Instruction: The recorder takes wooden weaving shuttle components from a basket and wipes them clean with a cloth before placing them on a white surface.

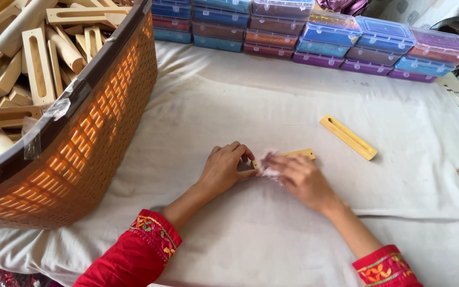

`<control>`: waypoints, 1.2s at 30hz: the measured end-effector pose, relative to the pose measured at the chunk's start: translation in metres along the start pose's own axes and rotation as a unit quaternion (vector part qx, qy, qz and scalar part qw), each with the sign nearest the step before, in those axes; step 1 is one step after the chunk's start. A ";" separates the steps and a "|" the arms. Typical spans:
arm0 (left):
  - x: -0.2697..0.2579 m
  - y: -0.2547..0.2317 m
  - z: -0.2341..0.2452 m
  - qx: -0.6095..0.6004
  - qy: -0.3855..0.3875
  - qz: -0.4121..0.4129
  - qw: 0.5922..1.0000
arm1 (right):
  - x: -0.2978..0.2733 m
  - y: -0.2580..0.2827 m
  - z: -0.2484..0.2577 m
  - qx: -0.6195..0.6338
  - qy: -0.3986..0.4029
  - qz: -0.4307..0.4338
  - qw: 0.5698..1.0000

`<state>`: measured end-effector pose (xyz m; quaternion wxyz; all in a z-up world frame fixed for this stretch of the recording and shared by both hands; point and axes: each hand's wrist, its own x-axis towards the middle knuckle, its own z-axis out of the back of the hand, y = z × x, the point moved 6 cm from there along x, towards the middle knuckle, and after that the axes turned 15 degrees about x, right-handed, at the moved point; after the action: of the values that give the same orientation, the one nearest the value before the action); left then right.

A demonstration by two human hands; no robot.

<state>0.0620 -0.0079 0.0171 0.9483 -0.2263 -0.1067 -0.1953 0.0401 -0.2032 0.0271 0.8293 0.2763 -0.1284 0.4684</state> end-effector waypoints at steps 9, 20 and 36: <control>0.002 -0.003 0.010 -0.032 0.016 -0.060 0.998 | -0.016 -0.035 0.050 0.020 -0.102 -0.166 0.981; -0.001 -0.007 0.005 0.010 -0.025 -0.086 0.996 | -0.005 -0.001 0.014 0.086 0.010 -0.080 0.993; -0.006 -0.006 -0.014 0.082 -0.061 -0.111 0.989 | 0.011 0.028 0.009 0.047 -0.011 -0.020 0.999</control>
<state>0.0559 -0.0174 0.0056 0.9279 -0.1457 -0.2043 -0.2757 0.0227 -0.1888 0.0492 0.8231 0.3225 -0.1094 0.4544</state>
